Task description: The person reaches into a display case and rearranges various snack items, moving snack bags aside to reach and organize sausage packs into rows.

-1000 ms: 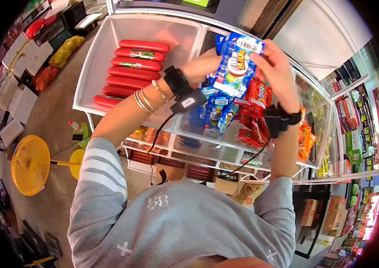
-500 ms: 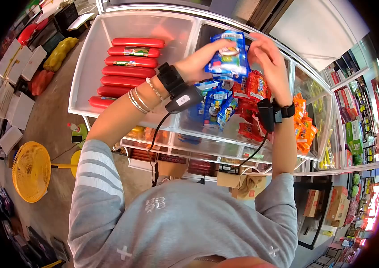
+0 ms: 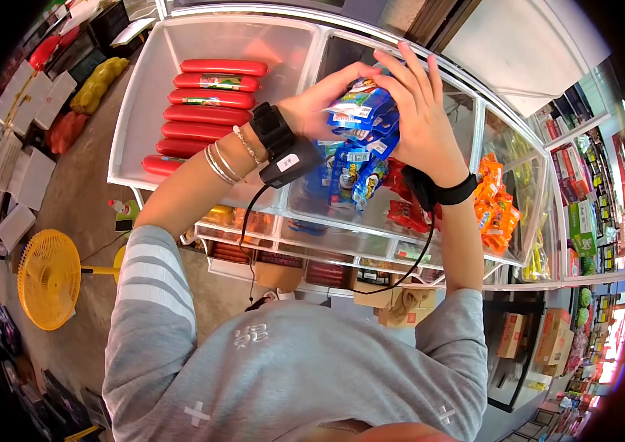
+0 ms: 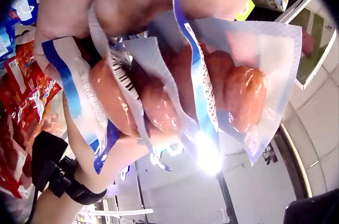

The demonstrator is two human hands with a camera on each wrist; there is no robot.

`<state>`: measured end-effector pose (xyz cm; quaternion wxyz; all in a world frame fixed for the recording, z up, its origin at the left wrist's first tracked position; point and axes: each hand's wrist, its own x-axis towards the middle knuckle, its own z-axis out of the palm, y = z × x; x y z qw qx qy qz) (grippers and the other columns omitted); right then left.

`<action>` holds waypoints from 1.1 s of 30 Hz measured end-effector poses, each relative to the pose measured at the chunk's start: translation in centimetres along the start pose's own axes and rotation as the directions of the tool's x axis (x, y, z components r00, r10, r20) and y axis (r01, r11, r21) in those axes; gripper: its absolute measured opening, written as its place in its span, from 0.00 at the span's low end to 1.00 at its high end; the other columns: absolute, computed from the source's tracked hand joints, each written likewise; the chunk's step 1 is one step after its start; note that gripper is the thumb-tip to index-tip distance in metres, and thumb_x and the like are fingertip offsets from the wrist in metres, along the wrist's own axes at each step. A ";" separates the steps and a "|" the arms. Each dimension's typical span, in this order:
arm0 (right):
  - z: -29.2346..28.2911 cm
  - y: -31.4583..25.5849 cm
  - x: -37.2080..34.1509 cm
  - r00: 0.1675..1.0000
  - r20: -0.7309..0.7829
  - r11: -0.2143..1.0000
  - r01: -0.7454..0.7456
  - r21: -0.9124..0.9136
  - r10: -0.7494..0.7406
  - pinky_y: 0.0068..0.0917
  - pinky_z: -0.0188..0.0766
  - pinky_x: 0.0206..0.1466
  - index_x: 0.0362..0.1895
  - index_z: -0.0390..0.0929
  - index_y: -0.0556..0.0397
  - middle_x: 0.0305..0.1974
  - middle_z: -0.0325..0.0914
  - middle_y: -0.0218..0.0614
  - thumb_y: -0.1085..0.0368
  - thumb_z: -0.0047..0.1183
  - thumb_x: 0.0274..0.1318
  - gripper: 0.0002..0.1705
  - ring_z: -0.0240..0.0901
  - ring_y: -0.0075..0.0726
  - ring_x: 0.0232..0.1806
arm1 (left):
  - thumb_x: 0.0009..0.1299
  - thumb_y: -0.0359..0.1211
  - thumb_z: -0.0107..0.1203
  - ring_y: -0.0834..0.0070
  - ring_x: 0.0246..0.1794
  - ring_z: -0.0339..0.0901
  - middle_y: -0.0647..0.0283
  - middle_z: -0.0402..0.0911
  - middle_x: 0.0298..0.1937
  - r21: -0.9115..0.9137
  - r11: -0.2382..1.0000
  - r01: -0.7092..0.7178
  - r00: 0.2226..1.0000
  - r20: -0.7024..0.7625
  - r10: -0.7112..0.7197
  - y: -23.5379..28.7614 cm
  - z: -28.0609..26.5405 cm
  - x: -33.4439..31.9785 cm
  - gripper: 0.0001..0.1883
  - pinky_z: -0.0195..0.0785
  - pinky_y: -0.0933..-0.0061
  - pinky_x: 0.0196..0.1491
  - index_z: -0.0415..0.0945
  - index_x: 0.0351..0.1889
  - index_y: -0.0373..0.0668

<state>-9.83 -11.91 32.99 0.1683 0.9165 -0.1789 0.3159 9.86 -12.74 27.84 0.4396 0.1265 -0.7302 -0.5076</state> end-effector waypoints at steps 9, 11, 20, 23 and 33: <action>0.2 1.0 -0.5 0.982 -0.180 0.991 0.085 0.106 -0.065 0.46 0.56 0.65 0.52 0.65 0.52 0.52 0.71 0.37 0.71 0.63 0.23 0.41 0.66 0.49 0.56 | 0.64 0.38 0.56 0.70 0.61 0.62 0.55 0.62 0.62 -0.146 0.965 0.220 0.970 -0.075 -0.233 0.3 -0.8 0.0 0.40 0.56 0.69 0.63 0.43 0.69 0.40; 0.0 1.4 -0.7 0.975 -0.222 0.994 0.032 0.100 -0.009 0.44 0.61 0.61 0.51 0.67 0.50 0.50 0.72 0.39 0.63 0.66 0.28 0.38 0.67 0.52 0.54 | 0.69 0.63 0.26 0.66 0.64 0.61 0.55 0.62 0.64 -0.529 0.672 0.519 0.796 0.012 -0.605 3.8 1.4 1.2 0.41 0.51 0.59 0.66 0.48 0.69 0.41; -1.2 5.5 -2.7 0.727 -0.459 0.827 -0.269 0.493 0.510 0.27 0.70 0.49 0.53 0.63 0.59 0.44 0.73 0.37 0.70 0.62 0.48 0.28 0.72 0.31 0.46 | 0.67 0.53 0.48 0.61 0.64 0.62 0.53 0.67 0.61 0.882 0.421 0.211 0.732 0.143 -0.666 0.9 1.9 2.4 0.34 0.57 0.62 0.63 0.60 0.64 0.39; -1.1 5.3 -2.3 0.568 -0.394 0.419 0.093 0.903 0.723 0.26 0.70 0.49 0.50 0.68 0.54 0.46 0.73 0.34 0.76 0.52 0.53 0.18 0.71 0.27 0.47 | 0.65 0.51 0.52 0.58 0.60 0.66 0.52 0.69 0.58 0.980 0.199 -0.024 0.757 0.148 -0.636 1.5 4.7 4.4 0.30 0.61 0.64 0.58 0.68 0.57 0.39; -1.0 6.2 -2.0 0.820 -0.209 -0.457 0.486 0.745 0.532 0.20 0.46 0.20 0.27 0.55 0.42 0.21 0.49 0.20 0.82 0.45 0.54 0.18 0.47 0.18 0.17 | 0.66 0.53 0.51 0.72 0.18 0.80 0.49 0.81 0.25 0.874 0.202 0.443 0.487 -0.045 -0.872 -4.2 8.5 2.8 0.33 0.74 0.74 0.22 0.75 0.23 0.22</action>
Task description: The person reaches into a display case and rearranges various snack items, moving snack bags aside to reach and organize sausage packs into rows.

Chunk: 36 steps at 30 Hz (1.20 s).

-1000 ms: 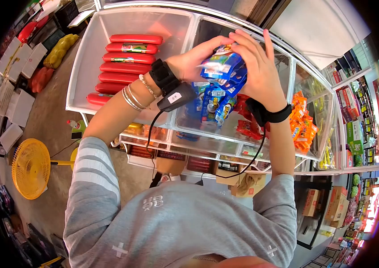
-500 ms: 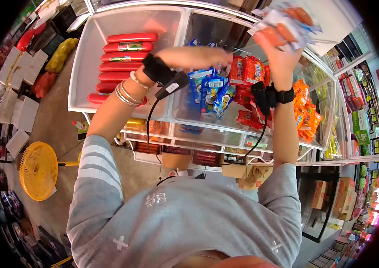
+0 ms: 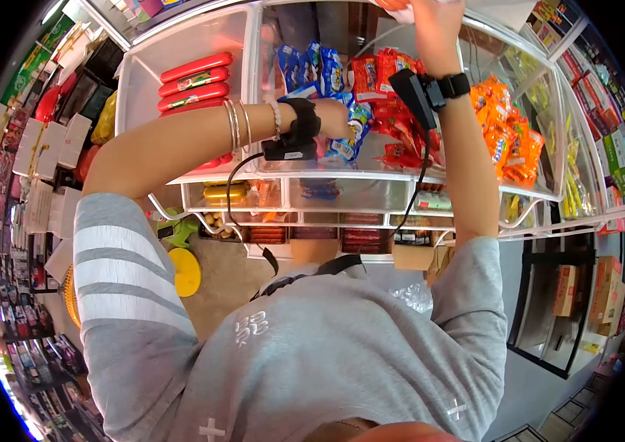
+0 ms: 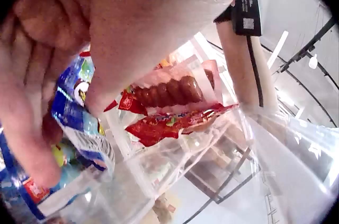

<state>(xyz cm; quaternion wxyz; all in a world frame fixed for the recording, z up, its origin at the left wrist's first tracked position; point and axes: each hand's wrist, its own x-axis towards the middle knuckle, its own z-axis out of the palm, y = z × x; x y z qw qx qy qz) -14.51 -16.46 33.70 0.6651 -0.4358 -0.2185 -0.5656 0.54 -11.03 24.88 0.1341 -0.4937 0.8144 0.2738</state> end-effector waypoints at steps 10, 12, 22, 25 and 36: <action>0.6 -0.4 0.3 0.996 -0.056 0.937 0.052 -0.347 -0.076 0.20 0.45 0.18 0.29 0.55 0.40 0.22 0.50 0.21 0.82 0.43 0.57 0.19 0.47 0.18 0.16 | 0.61 0.55 0.56 0.72 0.17 0.76 0.53 0.77 0.22 0.084 0.987 0.134 0.991 -0.010 -0.134 -1.1 -0.2 -1.7 0.31 0.70 0.74 0.20 0.76 0.24 0.29; -0.4 -0.3 0.4 0.997 -0.045 0.997 -0.068 -0.047 0.066 0.20 0.45 0.18 0.26 0.54 0.40 0.20 0.49 0.21 0.82 0.43 0.57 0.20 0.46 0.18 0.15 | 0.63 0.54 0.55 0.73 0.19 0.76 0.55 0.78 0.26 -0.033 0.973 0.230 0.973 0.037 -0.229 -0.9 0.1 -1.9 0.30 0.72 0.75 0.23 0.75 0.32 0.27; 0.6 0.0 0.1 0.993 -0.104 0.983 -0.079 -0.165 0.062 0.19 0.44 0.18 0.23 0.53 0.41 0.19 0.48 0.21 0.80 0.44 0.57 0.20 0.45 0.18 0.14 | 0.63 0.45 0.59 0.76 0.27 0.77 0.59 0.77 0.33 -0.416 0.909 0.023 0.990 -0.118 -0.079 -2.4 1.2 -1.9 0.19 0.75 0.75 0.32 0.73 0.37 0.37; 1.5 0.1 -0.1 0.993 -0.108 0.978 -0.060 -0.201 0.039 0.19 0.45 0.19 0.23 0.54 0.42 0.19 0.48 0.21 0.80 0.45 0.57 0.19 0.45 0.18 0.15 | 0.60 0.39 0.61 0.76 0.26 0.79 0.59 0.78 0.28 -0.471 0.882 -0.027 0.978 -0.196 -0.075 -1.6 1.0 -2.0 0.14 0.74 0.76 0.32 0.74 0.32 0.37; 3.1 -0.1 -0.6 0.995 -0.065 0.791 0.016 -0.612 -0.070 0.19 0.49 0.21 0.25 0.57 0.46 0.20 0.52 0.23 0.77 0.42 0.58 0.14 0.50 0.19 0.18 | 0.71 0.37 0.44 0.76 0.39 0.75 0.67 0.73 0.33 -0.475 0.734 -0.486 0.772 -0.627 0.105 -7.3 -5.9 -8.6 0.12 0.73 0.69 0.41 0.74 0.41 0.39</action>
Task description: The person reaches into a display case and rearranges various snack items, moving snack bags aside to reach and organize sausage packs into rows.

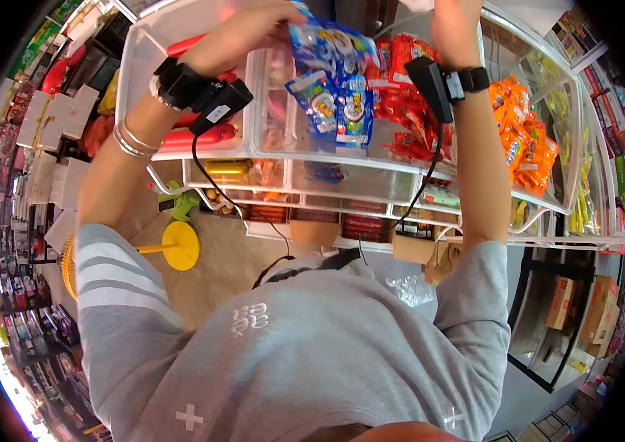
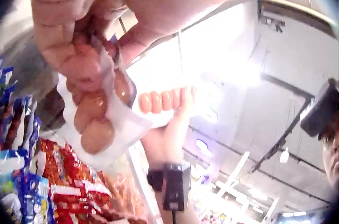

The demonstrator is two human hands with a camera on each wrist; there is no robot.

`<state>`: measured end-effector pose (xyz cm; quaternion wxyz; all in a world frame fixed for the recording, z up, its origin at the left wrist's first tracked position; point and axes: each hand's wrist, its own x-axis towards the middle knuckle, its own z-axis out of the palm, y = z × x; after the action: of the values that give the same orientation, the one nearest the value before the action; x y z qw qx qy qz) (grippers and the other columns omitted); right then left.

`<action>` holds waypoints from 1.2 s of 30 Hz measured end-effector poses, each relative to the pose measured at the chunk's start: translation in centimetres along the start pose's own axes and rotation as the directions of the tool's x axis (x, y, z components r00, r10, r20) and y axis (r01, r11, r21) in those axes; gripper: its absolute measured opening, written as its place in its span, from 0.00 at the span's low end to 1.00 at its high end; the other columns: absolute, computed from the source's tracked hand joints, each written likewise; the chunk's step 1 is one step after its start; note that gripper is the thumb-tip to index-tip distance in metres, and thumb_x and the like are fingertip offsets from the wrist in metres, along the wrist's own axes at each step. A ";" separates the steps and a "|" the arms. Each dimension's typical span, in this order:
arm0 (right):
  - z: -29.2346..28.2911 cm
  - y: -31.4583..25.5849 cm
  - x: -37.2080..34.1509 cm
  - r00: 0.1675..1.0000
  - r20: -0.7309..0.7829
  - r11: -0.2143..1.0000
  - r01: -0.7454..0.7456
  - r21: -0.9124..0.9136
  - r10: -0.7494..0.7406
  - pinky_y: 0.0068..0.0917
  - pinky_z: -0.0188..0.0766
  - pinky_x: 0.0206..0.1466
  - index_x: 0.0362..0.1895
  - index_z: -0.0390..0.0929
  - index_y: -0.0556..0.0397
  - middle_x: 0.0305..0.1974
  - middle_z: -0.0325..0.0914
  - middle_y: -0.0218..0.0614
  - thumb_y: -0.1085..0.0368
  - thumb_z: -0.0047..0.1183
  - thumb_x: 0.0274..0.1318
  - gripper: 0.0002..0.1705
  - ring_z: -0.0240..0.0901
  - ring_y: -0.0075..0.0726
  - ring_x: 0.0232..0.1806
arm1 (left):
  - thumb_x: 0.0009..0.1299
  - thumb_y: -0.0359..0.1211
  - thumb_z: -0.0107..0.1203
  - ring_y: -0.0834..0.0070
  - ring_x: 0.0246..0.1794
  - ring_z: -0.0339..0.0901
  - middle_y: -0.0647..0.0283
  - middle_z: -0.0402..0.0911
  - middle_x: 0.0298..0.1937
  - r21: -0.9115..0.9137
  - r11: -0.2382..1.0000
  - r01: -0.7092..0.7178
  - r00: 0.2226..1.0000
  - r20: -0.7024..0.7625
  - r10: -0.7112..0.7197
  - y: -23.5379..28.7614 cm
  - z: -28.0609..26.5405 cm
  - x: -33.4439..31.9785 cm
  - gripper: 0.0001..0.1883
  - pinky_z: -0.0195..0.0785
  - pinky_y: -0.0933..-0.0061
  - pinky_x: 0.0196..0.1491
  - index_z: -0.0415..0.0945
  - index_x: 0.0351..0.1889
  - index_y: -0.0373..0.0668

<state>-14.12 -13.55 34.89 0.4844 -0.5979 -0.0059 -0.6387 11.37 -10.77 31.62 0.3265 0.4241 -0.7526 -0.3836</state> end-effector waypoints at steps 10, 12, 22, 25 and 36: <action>0.5 0.4 -0.2 0.990 -0.055 0.986 -0.122 0.111 0.129 0.16 0.53 0.22 0.32 0.62 0.47 0.21 0.54 0.22 0.73 0.43 0.59 0.06 0.50 0.17 0.19 | 0.68 0.36 0.51 0.72 0.36 0.74 0.62 0.72 0.37 0.616 0.762 -0.197 0.974 0.037 0.221 -0.2 1.1 2.5 0.13 0.69 0.72 0.40 0.70 0.46 0.38; 0.9 0.4 -0.1 0.989 -0.070 0.984 -0.123 0.129 0.133 0.18 0.46 0.21 0.27 0.53 0.41 0.18 0.43 0.19 0.72 0.43 0.60 0.15 0.43 0.16 0.17 | 0.67 0.34 0.51 0.61 0.34 0.73 0.58 0.71 0.37 0.710 0.515 -0.481 0.858 0.260 0.443 -1.9 1.1 3.9 0.12 0.68 0.65 0.37 0.70 0.45 0.40; -0.4 1.0 0.1 0.996 0.001 0.979 -0.089 0.182 0.090 0.20 0.43 0.21 0.28 0.54 0.39 0.19 0.41 0.19 0.69 0.44 0.62 0.14 0.39 0.16 0.16 | 0.59 0.32 0.53 0.57 0.35 0.76 0.54 0.75 0.39 0.941 0.168 -0.293 0.820 0.157 0.551 -1.6 3.8 6.8 0.12 0.70 0.58 0.35 0.73 0.42 0.42; -0.4 1.2 0.1 0.992 -0.069 0.967 -0.086 0.241 0.106 0.20 0.42 0.21 0.28 0.55 0.39 0.19 0.42 0.19 0.70 0.43 0.62 0.13 0.40 0.17 0.16 | 0.54 0.31 0.58 0.63 0.47 0.73 0.61 0.73 0.49 0.666 0.059 -0.743 0.657 0.712 0.246 -1.0 7.5 3.7 0.19 0.71 0.62 0.43 0.73 0.46 0.45; -1.2 1.1 -0.1 1.000 -0.018 0.967 0.007 0.254 -0.002 0.21 0.47 0.25 0.39 0.60 0.40 0.21 0.45 0.20 0.69 0.43 0.64 0.08 0.43 0.18 0.19 | 0.63 0.38 0.48 0.71 0.57 0.62 0.70 0.65 0.51 0.402 -0.462 -0.791 0.339 0.916 0.216 -7.9 11.7 5.7 0.21 0.59 0.56 0.54 0.64 0.56 0.59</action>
<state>-14.35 -14.80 33.79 0.5555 -0.5251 -0.0847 -0.6392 2.45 -15.06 20.01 -0.0865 -0.0653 -0.9080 0.4047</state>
